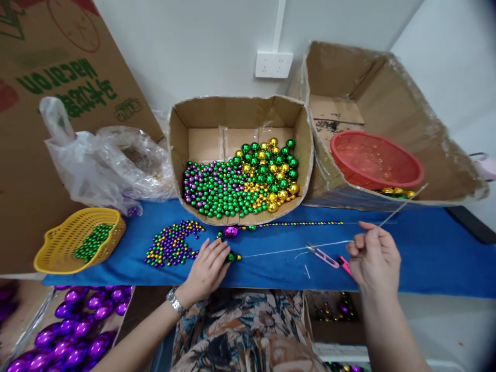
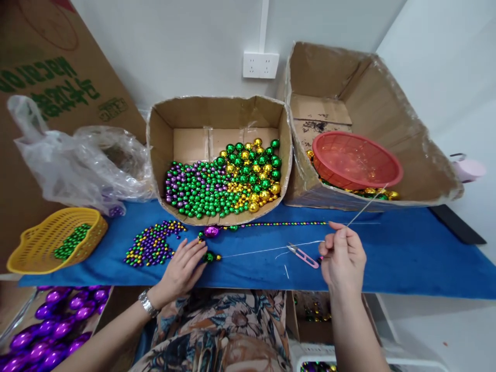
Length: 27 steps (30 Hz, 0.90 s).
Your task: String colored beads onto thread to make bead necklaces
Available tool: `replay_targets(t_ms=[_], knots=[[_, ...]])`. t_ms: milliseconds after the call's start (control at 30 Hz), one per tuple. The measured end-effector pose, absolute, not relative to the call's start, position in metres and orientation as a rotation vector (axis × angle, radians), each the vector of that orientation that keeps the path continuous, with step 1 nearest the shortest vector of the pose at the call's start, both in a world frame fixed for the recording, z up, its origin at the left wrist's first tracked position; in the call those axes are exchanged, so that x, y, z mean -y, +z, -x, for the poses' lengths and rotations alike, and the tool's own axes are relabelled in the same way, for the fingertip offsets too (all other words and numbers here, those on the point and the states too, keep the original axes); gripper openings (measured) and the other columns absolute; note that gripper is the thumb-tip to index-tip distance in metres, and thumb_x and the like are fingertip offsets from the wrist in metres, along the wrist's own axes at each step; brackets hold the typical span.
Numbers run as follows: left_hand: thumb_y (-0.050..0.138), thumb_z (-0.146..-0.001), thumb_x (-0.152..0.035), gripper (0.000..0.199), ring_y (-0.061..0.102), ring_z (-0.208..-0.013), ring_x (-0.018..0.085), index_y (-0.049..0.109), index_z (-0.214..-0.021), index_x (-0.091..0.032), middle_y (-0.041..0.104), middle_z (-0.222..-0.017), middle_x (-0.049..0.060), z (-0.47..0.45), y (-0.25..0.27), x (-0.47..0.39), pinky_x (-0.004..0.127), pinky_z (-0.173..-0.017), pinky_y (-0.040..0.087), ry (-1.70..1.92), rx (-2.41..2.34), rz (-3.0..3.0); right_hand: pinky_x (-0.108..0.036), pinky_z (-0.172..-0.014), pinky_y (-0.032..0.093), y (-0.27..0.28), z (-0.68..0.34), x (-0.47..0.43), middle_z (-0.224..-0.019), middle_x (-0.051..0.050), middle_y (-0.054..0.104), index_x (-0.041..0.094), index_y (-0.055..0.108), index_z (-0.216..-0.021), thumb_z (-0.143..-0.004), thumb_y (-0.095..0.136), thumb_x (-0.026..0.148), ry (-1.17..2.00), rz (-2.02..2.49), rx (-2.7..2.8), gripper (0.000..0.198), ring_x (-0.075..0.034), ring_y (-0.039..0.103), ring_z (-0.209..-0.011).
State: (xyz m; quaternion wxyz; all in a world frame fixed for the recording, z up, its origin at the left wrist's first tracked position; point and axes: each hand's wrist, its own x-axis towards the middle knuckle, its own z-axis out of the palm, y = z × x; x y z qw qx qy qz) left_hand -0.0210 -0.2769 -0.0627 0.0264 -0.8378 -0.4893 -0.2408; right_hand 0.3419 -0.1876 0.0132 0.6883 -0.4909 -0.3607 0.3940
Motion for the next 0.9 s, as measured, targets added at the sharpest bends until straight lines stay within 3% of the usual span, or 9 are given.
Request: replay_targets(t_ms=[233,433,567,900], knots=[[0.054,-0.088,-0.009,0.044,0.050,-0.125,0.026,0.048,-0.130,-0.020,0.062,-0.121,0.011,0.032,-0.060,0.272,0.054,-0.106,0.039,-1.030,1.713,2.423,-0.017,-0.046,0.035,0.011,-0.329,0.193,-0.058,0.005,0.047,0.018,0.066,-0.094,-0.085,0.066,0.039,0.852,1.112,0.908,0.023,-0.006,0.042,-0.049],[0.056,-0.088,-0.015,0.040,0.042,-0.131,0.032,0.054,-0.127,-0.020,0.058,-0.130,0.012,0.011,-0.072,0.281,0.059,-0.108,0.034,-0.656,1.514,2.623,-0.018,-0.046,0.035,0.012,-0.325,0.192,-0.058,0.005,0.046,0.017,0.066,-0.095,-0.087,0.064,0.040,0.829,1.125,0.966,0.024,-0.006,0.043,-0.050],[0.053,-0.088,-0.012,0.038,0.043,-0.131,0.032,0.058,-0.124,-0.022,0.060,-0.126,0.011,0.010,-0.080,0.283,0.060,-0.108,0.034,-0.614,1.521,2.613,-0.018,-0.047,0.035,0.019,-0.329,0.194,-0.058,0.005,0.046,0.017,0.066,-0.095,-0.086,0.065,0.040,0.780,1.116,0.958,0.024,-0.006,0.043,-0.050],[0.053,-0.090,-0.015,0.034,0.054,-0.118,0.024,0.055,-0.123,-0.024,0.060,-0.121,0.009,0.019,-0.016,0.229,0.046,-0.100,0.047,-1.258,1.607,2.374,-0.023,-0.054,0.045,-0.007,-0.315,0.208,-0.062,0.003,0.052,0.019,0.063,-0.109,-0.089,0.056,0.047,0.834,1.317,1.260,0.035,-0.011,0.052,-0.056]])
